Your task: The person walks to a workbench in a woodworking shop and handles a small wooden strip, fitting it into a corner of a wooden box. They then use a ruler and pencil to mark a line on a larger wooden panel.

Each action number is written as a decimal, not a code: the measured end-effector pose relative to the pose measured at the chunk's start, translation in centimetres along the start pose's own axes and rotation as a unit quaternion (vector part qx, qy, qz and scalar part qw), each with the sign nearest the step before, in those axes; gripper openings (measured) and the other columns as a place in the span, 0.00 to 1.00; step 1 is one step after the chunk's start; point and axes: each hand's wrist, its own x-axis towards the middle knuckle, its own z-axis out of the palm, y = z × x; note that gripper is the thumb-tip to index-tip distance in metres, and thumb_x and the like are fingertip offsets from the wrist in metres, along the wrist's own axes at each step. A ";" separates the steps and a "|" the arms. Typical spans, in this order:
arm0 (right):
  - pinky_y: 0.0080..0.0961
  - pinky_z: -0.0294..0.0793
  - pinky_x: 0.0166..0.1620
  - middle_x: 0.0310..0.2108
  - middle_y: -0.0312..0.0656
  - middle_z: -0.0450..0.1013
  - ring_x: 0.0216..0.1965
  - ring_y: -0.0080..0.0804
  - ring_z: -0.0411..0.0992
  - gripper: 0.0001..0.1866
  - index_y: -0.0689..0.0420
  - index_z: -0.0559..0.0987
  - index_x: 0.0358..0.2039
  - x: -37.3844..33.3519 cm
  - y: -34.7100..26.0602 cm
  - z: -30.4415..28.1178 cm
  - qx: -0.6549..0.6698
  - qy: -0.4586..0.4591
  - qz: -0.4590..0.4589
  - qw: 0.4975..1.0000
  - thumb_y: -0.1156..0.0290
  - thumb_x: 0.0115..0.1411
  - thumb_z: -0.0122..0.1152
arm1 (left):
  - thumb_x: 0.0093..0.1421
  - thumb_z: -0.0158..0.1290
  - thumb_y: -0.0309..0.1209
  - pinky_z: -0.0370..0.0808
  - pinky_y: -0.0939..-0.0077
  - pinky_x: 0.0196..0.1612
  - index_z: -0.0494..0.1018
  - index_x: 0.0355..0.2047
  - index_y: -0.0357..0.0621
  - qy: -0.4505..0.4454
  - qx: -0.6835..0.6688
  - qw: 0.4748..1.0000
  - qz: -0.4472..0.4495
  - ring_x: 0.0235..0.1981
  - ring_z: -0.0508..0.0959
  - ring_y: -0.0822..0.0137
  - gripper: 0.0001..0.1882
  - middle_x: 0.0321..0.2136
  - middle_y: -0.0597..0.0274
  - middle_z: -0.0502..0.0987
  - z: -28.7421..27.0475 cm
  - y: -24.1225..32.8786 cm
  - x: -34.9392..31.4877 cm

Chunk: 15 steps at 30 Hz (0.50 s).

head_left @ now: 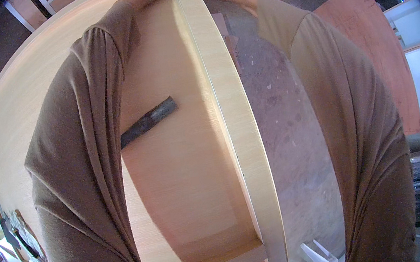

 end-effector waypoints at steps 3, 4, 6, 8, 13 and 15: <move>0.57 0.80 0.55 0.42 0.69 0.82 0.49 0.67 0.82 0.35 0.68 0.88 0.40 -0.4 -0.2 -0.1 0.006 0.001 0.037 0.999 0.45 0.74 0.47 | 0.76 0.44 0.56 0.66 0.23 0.65 0.80 0.61 0.66 -0.006 -0.029 0.999 -0.026 0.75 0.67 0.56 0.24 0.67 0.72 0.77 -1.1 0.6 -0.5; 0.57 0.80 0.55 0.42 0.68 0.82 0.48 0.67 0.83 0.36 0.68 0.88 0.40 -0.4 -0.1 -0.2 0.009 -0.005 0.049 0.999 0.45 0.74 0.47 | 0.76 0.43 0.57 0.64 0.24 0.66 0.80 0.61 0.67 -0.012 -0.046 0.998 -0.043 0.75 0.67 0.56 0.24 0.67 0.72 0.77 -1.4 0.8 -0.7; 0.57 0.81 0.53 0.41 0.68 0.83 0.47 0.66 0.83 0.36 0.68 0.88 0.39 -0.1 0.1 -0.2 0.002 -0.015 0.048 0.999 0.45 0.75 0.47 | 0.75 0.43 0.58 0.61 0.24 0.68 0.81 0.60 0.68 -0.025 -0.068 0.994 -0.080 0.75 0.66 0.56 0.25 0.67 0.72 0.78 -1.8 1.1 -0.8; 0.57 0.81 0.52 0.40 0.67 0.83 0.45 0.65 0.83 0.35 0.67 0.88 0.38 0.4 0.5 -0.2 -0.020 -0.023 0.019 0.999 0.44 0.75 0.47 | 0.75 0.43 0.59 0.59 0.24 0.69 0.82 0.60 0.69 -0.038 -0.082 0.989 -0.120 0.76 0.65 0.57 0.25 0.66 0.72 0.78 -1.9 1.2 -0.7; 0.57 0.81 0.52 0.40 0.66 0.83 0.46 0.65 0.83 0.35 0.67 0.88 0.38 1.5 1.4 0.6 -0.128 0.009 -0.174 0.976 0.45 0.75 0.48 | 0.74 0.45 0.59 0.56 0.22 0.69 0.82 0.59 0.72 -0.001 -0.096 0.985 -0.143 0.75 0.67 0.55 0.24 0.66 0.70 0.79 -0.8 0.6 -0.2; 0.57 0.80 0.52 0.41 0.66 0.83 0.47 0.66 0.83 0.35 0.68 0.88 0.39 1.5 1.3 0.7 -0.061 0.004 -0.122 0.991 0.45 0.76 0.48 | 0.74 0.46 0.59 0.57 0.20 0.69 0.83 0.58 0.72 0.003 -0.087 0.988 -0.126 0.74 0.68 0.54 0.23 0.66 0.69 0.79 -0.4 0.2 -0.3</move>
